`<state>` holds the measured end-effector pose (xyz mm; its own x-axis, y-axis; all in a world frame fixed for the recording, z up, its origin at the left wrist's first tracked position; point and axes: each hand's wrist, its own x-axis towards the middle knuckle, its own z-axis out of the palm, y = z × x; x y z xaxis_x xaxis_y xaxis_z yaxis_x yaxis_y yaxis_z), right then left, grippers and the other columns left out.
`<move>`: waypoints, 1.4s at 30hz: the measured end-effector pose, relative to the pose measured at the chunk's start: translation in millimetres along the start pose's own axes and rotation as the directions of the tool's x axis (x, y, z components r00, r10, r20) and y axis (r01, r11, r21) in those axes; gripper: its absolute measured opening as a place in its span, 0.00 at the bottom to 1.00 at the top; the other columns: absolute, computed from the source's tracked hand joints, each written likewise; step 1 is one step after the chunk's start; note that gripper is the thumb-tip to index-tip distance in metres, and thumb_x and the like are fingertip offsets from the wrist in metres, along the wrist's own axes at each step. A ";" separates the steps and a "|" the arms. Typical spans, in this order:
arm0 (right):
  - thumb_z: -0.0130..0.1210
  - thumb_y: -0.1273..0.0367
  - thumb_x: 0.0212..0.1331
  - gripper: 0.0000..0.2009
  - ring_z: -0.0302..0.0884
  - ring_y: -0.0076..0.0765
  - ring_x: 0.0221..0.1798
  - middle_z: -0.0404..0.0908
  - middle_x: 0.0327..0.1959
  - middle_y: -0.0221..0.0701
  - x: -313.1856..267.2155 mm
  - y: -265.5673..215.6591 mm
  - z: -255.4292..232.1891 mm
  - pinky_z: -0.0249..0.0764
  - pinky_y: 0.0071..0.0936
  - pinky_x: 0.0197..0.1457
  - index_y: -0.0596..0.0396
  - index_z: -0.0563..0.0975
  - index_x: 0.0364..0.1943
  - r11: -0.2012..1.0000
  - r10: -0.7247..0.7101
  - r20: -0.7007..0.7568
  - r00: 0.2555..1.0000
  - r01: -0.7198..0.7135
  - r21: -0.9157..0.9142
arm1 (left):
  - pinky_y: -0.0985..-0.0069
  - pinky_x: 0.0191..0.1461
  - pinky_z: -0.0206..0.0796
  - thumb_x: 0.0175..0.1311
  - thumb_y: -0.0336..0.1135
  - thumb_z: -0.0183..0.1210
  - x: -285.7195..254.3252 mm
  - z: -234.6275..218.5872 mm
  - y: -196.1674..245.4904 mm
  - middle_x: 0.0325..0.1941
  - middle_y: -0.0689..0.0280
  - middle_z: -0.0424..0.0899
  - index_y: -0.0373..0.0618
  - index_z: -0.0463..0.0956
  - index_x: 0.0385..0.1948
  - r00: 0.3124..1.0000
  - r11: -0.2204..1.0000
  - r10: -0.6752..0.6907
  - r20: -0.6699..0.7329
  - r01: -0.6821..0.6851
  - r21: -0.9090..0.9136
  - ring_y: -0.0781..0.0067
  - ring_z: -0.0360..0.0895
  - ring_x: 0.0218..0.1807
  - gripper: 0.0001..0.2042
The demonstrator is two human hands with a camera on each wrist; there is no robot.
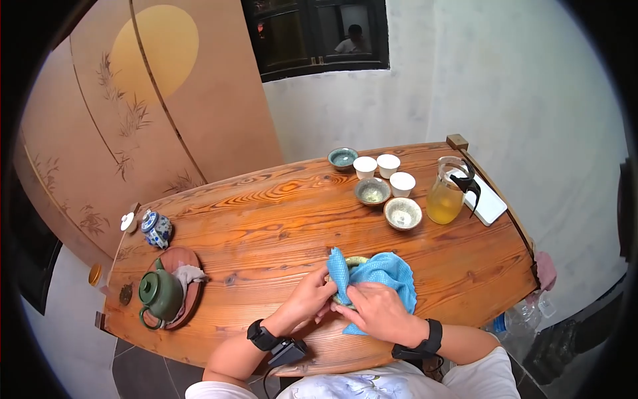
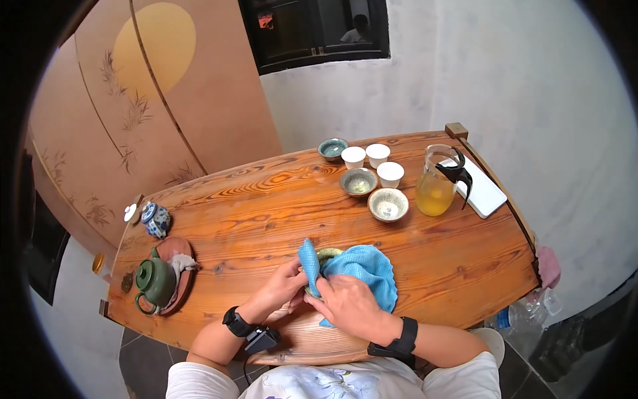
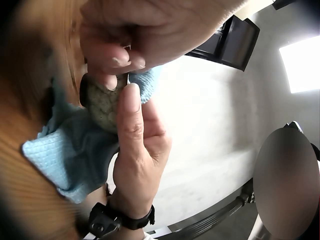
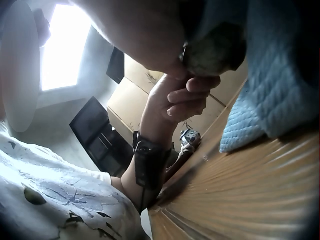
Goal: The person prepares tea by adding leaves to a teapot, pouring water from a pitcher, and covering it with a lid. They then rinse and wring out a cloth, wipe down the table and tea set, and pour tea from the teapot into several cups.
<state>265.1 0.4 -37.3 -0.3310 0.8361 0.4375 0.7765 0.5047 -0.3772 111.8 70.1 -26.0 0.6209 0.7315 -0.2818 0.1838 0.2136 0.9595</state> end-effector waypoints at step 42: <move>0.53 0.77 0.38 0.13 0.76 0.35 0.28 0.75 0.28 0.38 37.5 26.9 -13.8 0.74 0.22 0.30 0.63 0.74 0.33 0.820 -0.560 -0.227 0.796 0.495 -0.287 | 0.65 0.21 0.65 0.44 0.27 0.57 -38.3 11.4 -9.1 0.19 0.58 0.75 0.44 0.67 0.38 0.832 0.304 0.539 -0.132 -0.046 0.952 0.57 0.74 0.20 0.16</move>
<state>280.9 42.3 -19.7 -0.5770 0.3342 0.7452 0.6268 0.7661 0.1417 95.0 32.8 -24.0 0.5145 0.8093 0.2835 0.7526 -0.5846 0.3031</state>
